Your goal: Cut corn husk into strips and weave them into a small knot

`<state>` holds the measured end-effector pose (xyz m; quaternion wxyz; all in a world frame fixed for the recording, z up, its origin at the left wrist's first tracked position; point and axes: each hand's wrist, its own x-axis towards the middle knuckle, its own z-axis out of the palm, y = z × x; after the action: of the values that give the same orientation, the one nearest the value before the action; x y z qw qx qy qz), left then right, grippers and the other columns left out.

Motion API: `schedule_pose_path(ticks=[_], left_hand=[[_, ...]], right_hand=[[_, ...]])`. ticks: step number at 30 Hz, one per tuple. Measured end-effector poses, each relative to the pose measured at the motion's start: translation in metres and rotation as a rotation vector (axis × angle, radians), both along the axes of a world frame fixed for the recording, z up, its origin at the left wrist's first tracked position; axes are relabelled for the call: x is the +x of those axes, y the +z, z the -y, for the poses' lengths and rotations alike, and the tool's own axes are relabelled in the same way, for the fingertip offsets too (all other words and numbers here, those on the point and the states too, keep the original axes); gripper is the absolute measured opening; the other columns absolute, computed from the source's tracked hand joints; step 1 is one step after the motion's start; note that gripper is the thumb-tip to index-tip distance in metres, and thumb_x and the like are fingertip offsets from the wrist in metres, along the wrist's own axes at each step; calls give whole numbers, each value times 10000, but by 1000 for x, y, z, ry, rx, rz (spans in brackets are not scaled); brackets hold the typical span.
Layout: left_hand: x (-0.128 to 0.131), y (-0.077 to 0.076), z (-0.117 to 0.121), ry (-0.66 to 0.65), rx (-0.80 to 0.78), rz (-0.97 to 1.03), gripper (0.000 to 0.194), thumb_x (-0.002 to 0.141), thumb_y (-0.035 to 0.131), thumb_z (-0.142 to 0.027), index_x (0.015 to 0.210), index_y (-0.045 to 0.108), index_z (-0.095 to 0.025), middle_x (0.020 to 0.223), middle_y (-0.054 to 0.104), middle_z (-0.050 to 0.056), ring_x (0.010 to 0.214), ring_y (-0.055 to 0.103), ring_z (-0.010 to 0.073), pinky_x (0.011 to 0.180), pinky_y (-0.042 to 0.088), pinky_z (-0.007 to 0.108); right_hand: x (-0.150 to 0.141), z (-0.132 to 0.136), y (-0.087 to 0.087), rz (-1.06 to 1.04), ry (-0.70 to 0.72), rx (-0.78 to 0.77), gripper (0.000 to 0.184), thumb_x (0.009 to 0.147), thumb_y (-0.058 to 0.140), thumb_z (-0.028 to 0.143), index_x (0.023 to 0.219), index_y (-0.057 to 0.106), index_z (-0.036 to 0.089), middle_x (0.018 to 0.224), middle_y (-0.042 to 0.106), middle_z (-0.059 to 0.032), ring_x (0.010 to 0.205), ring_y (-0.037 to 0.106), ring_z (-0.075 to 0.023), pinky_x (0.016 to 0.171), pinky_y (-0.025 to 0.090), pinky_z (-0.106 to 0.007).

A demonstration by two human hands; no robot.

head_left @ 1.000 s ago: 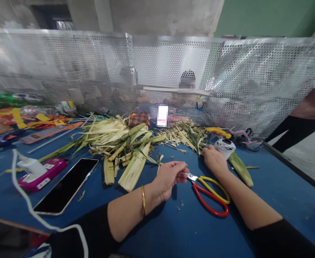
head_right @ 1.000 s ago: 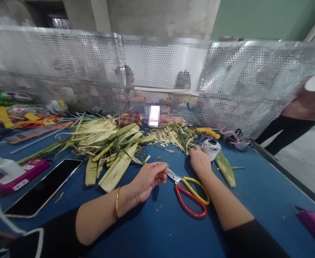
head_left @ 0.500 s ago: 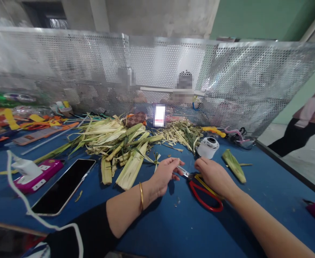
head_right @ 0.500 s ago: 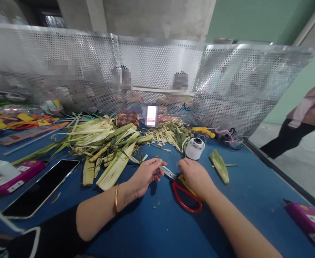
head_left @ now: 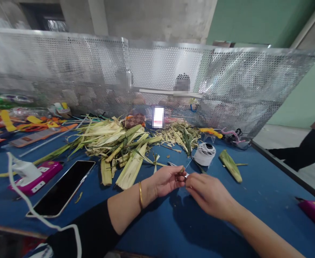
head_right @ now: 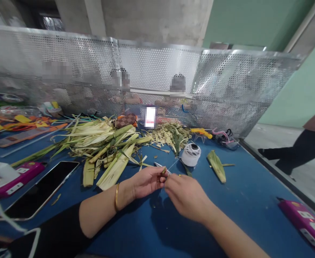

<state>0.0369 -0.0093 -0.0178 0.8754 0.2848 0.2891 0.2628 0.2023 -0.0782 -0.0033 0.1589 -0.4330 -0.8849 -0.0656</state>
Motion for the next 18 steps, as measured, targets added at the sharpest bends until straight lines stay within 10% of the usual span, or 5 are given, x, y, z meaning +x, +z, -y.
schedule_pose_path(ticks=[4, 7, 18], left_hand=[[1, 1, 2, 73, 66, -43, 224, 894, 502, -156, 695, 592, -105, 616, 535, 0, 513, 509, 77, 587, 482, 223], [0, 2, 2, 92, 91, -85, 234, 878, 538, -175, 658, 581, -108, 599, 512, -9, 499, 490, 73, 575, 478, 224], [-4, 5, -3, 158, 84, -112, 211, 861, 542, -155, 653, 553, -121, 576, 478, -20, 484, 451, 65, 549, 464, 208]], right_hand=[[24, -35, 25, -136, -736, 252, 453, 889, 413, 560, 1028, 588, 167, 1054, 577, -146, 732, 595, -216, 576, 409, -306], [37, -67, 34, -8, -948, 117, 676, 829, 393, 675, 1130, 550, 89, 1050, 565, -218, 828, 620, -322, 608, 426, -371], [97, -102, 33, 97, -770, -171, 527, 822, 508, 355, 1319, 497, 180, 1288, 534, -150, 1048, 599, -280, 849, 443, -362]])
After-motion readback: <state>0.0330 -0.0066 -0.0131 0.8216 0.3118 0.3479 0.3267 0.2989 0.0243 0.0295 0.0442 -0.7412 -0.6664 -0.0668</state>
